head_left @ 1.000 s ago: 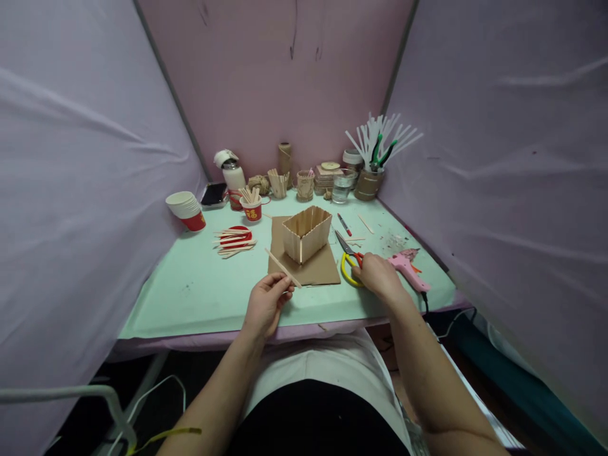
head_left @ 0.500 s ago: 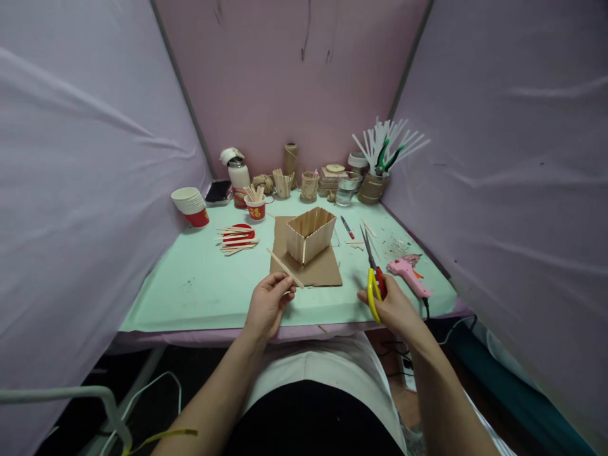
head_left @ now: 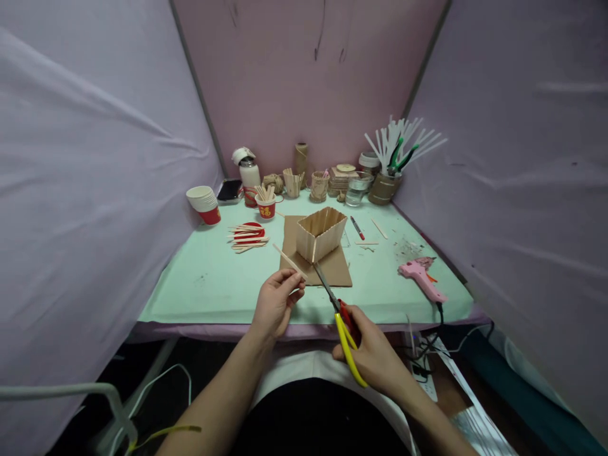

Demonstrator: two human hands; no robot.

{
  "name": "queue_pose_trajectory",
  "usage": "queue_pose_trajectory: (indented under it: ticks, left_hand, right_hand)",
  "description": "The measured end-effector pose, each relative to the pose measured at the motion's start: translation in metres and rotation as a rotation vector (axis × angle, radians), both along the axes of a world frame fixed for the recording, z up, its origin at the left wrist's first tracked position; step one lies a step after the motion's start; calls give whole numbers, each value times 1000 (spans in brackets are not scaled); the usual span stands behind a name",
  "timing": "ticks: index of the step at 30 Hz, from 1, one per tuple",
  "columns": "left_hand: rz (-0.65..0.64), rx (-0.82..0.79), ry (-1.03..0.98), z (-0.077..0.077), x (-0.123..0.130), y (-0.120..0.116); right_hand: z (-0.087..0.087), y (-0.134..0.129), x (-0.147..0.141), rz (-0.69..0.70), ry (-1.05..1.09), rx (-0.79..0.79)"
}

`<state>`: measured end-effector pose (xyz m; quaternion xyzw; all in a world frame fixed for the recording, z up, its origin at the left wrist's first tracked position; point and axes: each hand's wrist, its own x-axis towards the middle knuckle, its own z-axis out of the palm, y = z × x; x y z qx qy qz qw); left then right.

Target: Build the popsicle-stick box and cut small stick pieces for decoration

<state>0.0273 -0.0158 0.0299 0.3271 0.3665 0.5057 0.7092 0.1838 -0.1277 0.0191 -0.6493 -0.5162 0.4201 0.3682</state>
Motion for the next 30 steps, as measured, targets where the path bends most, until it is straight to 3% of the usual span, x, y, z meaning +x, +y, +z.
queue_pose_trajectory:
  ticks: [11,30]
  left_hand:
    - [-72,-12,18,7,-3,-7]
    - [-130,14,-1,9,-8,-13]
  right_hand:
    - [3,-12,-2,60,-122,-42]
    - [4,-22,-3,99,-110,-42]
